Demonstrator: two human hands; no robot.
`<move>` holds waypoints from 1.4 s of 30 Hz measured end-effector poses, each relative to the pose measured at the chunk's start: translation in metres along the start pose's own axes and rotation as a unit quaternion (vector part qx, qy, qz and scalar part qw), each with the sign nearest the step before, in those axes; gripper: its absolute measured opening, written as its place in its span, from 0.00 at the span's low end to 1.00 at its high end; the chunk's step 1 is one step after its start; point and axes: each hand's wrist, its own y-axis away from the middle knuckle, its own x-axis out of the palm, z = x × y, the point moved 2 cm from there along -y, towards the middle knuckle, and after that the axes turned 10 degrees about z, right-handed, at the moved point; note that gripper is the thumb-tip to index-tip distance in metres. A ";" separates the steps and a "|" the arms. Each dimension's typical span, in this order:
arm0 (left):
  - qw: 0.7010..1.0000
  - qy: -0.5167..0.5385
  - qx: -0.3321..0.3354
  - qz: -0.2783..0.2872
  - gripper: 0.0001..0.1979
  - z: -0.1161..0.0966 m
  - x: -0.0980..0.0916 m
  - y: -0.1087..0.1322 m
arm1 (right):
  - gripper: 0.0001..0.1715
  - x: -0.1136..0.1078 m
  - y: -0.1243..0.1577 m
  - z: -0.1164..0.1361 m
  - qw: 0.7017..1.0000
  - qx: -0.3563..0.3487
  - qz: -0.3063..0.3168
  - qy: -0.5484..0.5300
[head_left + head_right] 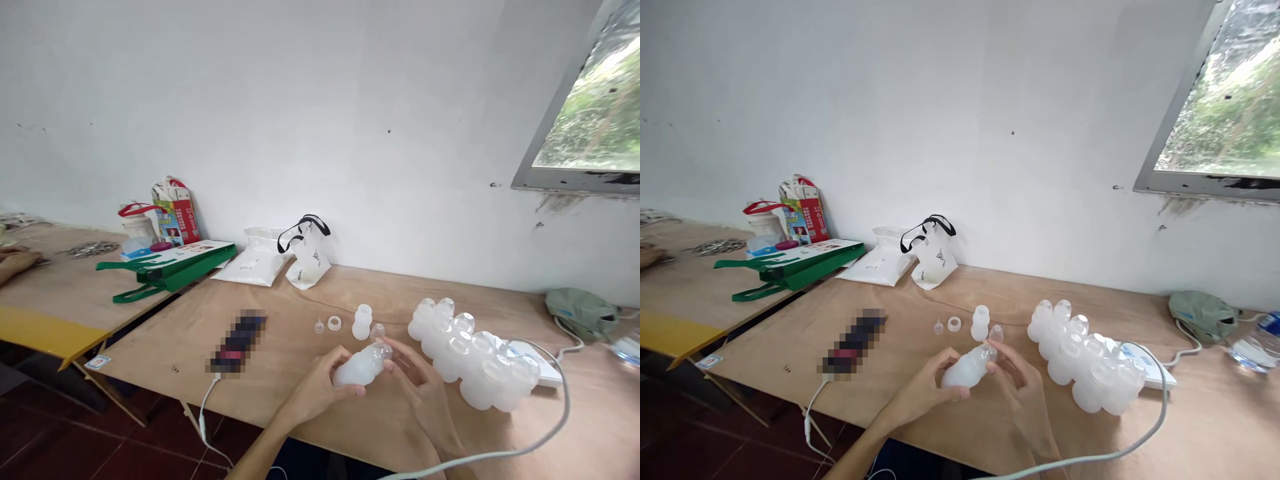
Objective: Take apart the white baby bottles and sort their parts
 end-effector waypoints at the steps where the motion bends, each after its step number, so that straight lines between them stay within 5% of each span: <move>1: 1.000 -0.026 -0.009 -0.006 0.21 0.004 -0.001 -0.001 | 0.26 0.003 -0.001 -0.003 1.000 0.012 0.016 0.005; 7: 0.994 -0.092 -0.045 -0.023 0.22 0.032 -0.006 -0.003 | 0.31 0.022 -0.007 -0.020 0.995 0.034 0.061 0.070; 14: 0.990 -0.135 -0.029 -0.021 0.26 0.049 -0.004 -0.006 | 0.23 0.036 -0.005 -0.055 0.956 0.040 0.127 0.260; 21: 0.942 -0.336 0.000 0.021 0.30 0.058 0.001 -0.006 | 0.21 0.041 0.000 -0.074 0.923 0.007 0.110 0.369; 42: 0.921 -0.389 -0.011 0.015 0.31 0.060 0.004 -0.008 | 0.24 0.042 0.002 -0.086 0.896 -0.037 0.098 0.431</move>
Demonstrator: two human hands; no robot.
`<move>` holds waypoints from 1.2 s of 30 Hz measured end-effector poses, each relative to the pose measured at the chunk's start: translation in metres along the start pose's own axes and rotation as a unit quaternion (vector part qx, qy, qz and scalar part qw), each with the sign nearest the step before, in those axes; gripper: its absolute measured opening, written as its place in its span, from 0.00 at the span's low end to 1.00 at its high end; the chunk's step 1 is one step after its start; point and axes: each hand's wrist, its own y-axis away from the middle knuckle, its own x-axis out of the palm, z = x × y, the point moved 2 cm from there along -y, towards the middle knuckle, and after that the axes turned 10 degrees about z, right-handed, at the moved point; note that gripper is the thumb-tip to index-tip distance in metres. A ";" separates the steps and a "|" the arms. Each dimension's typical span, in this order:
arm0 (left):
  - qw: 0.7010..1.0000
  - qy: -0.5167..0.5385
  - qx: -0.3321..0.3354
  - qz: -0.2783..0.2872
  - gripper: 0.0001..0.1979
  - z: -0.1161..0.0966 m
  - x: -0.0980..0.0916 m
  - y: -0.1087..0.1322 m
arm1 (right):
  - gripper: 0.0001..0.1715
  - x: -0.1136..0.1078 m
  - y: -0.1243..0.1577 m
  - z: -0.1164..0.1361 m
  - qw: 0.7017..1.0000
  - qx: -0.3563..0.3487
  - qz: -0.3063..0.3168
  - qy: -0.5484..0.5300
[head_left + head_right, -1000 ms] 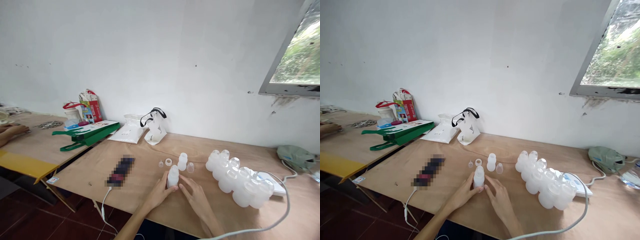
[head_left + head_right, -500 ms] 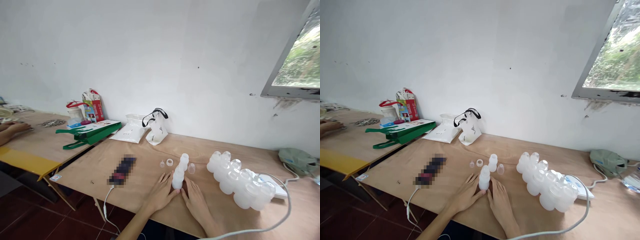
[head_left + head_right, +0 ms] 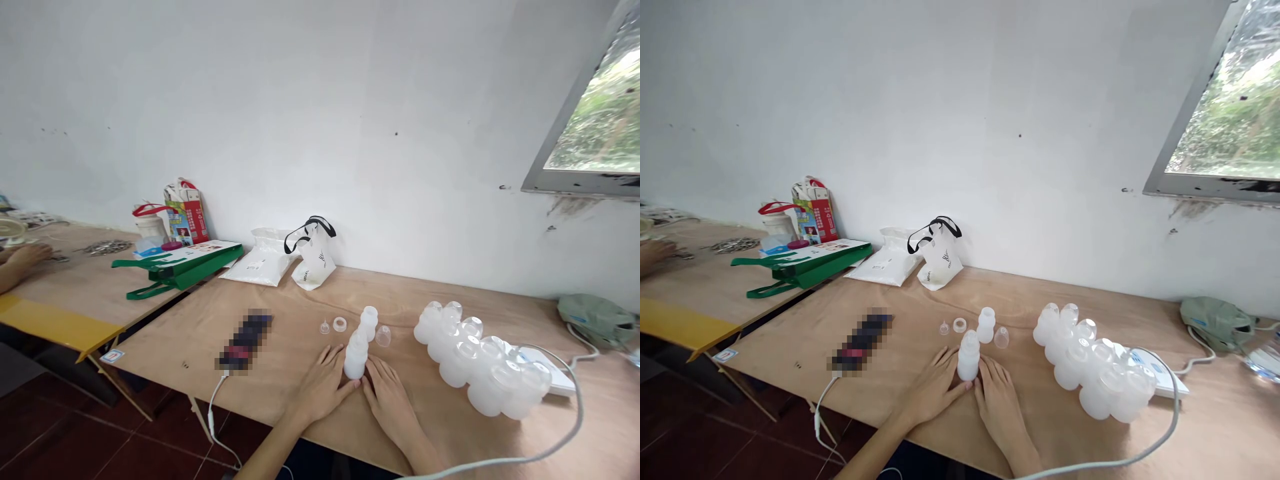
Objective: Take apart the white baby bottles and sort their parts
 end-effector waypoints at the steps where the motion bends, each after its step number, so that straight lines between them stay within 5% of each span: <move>1: 1.000 0.002 -0.001 0.001 0.31 -0.001 -0.001 0.000 | 0.24 0.000 0.000 0.000 1.000 -0.002 0.000 -0.002; 19: 1.000 0.005 0.008 -0.017 0.29 -0.001 -0.001 0.000 | 0.24 0.000 0.000 0.000 1.000 -0.002 0.010 -0.001; 27: 1.000 0.005 -0.003 -0.001 0.33 0.004 0.003 0.000 | 0.45 -0.014 0.003 0.012 0.991 0.031 -0.007 -0.126; 36: 0.999 0.000 0.037 0.008 0.30 -0.001 -0.004 0.002 | 0.49 -0.014 0.001 0.007 0.976 0.086 -0.018 -0.200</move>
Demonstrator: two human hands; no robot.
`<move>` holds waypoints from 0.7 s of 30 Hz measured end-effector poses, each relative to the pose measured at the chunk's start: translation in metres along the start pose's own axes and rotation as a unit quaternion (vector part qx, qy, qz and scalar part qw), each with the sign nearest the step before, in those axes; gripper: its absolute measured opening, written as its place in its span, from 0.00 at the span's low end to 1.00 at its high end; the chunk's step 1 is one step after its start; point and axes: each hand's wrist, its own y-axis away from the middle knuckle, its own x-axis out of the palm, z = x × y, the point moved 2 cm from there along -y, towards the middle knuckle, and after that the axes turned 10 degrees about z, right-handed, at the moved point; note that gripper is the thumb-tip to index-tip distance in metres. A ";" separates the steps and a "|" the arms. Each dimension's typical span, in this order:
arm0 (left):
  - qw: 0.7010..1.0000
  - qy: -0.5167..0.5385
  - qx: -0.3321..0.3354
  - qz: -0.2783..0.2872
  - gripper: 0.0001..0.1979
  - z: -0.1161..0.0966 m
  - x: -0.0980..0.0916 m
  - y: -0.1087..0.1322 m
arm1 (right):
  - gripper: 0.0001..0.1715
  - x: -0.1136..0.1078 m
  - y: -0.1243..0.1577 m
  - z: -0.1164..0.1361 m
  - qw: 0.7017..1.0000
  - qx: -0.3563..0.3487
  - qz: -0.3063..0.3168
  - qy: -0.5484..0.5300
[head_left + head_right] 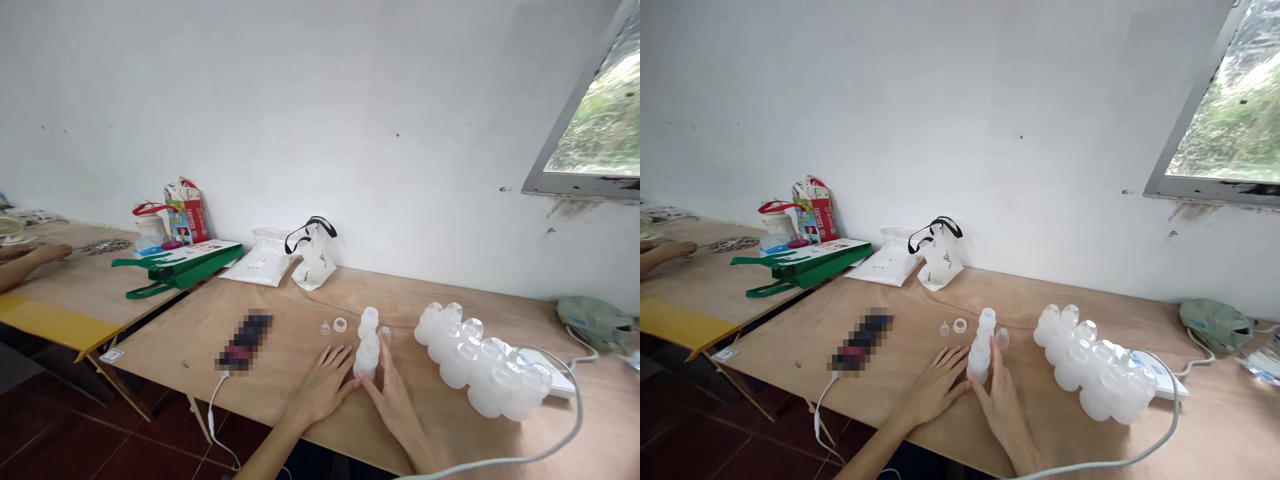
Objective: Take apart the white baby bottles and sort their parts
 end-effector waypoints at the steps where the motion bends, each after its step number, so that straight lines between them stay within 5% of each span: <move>1: 1.000 0.004 0.004 0.000 0.28 0.001 0.001 0.000 | 0.47 0.001 0.000 -0.003 1.000 0.007 -0.007 0.007; 5: 0.997 0.067 -0.006 -0.035 0.18 0.009 0.004 -0.004 | 0.40 0.006 -0.002 -0.015 0.998 0.034 -0.027 0.041; 11: 0.968 0.078 -0.174 -0.166 0.16 0.022 -0.010 -0.011 | 0.39 0.002 -0.004 -0.022 0.995 0.049 -0.048 0.075; 15: 0.960 -0.008 -0.265 -0.090 0.26 0.027 -0.032 -0.022 | 0.41 -0.003 -0.003 -0.022 0.993 0.052 -0.066 0.077; 21: 0.972 -0.045 -0.230 -0.022 0.22 0.029 -0.042 -0.049 | 0.43 -0.008 -0.001 -0.010 0.995 0.007 -0.089 0.048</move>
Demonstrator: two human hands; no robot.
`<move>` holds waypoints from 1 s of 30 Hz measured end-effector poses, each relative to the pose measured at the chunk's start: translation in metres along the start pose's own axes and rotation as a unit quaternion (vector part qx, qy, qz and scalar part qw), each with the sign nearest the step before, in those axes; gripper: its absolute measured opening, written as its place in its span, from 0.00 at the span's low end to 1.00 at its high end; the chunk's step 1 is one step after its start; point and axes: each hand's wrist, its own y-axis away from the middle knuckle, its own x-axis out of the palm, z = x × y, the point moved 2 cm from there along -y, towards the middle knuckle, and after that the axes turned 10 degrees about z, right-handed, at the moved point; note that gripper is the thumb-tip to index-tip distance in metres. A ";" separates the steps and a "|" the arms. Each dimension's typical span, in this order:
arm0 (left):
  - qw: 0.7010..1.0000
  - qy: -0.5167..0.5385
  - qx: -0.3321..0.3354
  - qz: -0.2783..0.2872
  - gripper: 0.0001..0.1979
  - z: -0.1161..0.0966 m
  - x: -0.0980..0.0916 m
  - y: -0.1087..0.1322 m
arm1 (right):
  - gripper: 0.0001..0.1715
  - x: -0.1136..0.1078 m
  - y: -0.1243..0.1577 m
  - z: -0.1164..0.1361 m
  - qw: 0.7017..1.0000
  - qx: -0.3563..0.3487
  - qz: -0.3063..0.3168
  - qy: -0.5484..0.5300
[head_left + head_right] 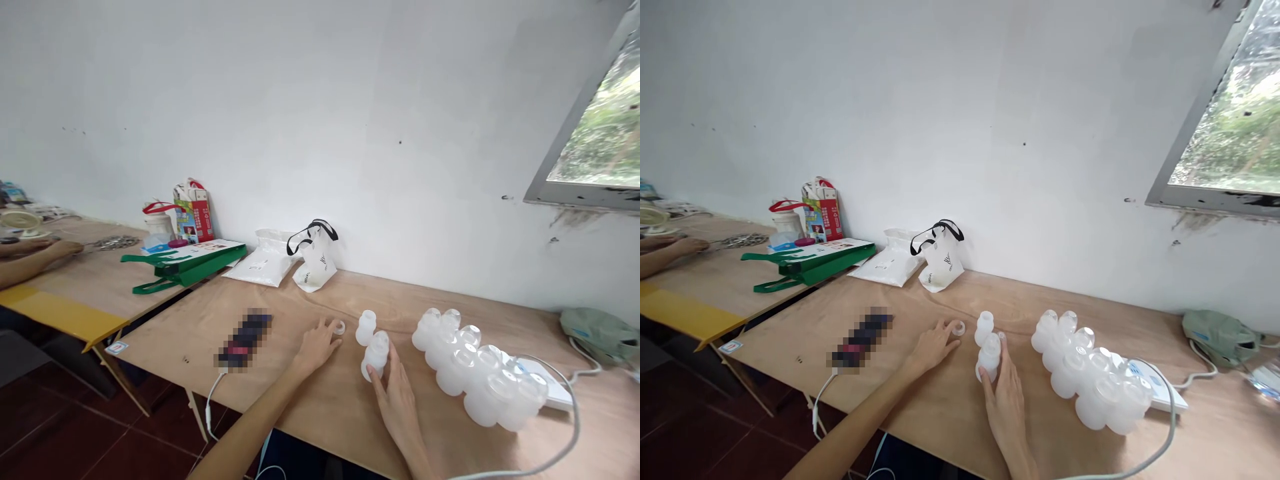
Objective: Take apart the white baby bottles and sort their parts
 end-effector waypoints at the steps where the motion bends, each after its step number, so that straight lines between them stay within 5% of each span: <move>1: 1.000 -0.001 0.006 0.004 0.19 -0.001 0.001 -0.003 | 0.43 -0.001 0.000 0.003 1.000 -0.001 -0.008 -0.004; 10: 0.998 0.056 0.039 0.012 0.09 0.006 0.016 0.012 | 0.28 -0.007 0.006 0.008 0.984 -0.029 -0.172 -0.034; 15: 0.986 0.153 0.062 -0.023 0.11 0.016 0.022 0.035 | 0.18 -0.003 0.008 0.013 0.993 -0.041 -0.102 -0.043; 22: 0.945 0.298 0.113 -0.079 0.17 0.019 0.023 0.043 | 0.19 -0.002 0.010 0.025 0.996 -0.076 -0.037 -0.019; 26: 0.885 0.443 0.138 -0.044 0.22 0.014 0.026 0.040 | 0.19 0.001 0.012 0.029 0.991 -0.126 0.038 -0.006; 30: 0.761 0.633 0.134 0.051 0.26 0.004 0.035 0.040 | 0.11 0.006 0.016 0.033 0.980 -0.168 0.102 0.010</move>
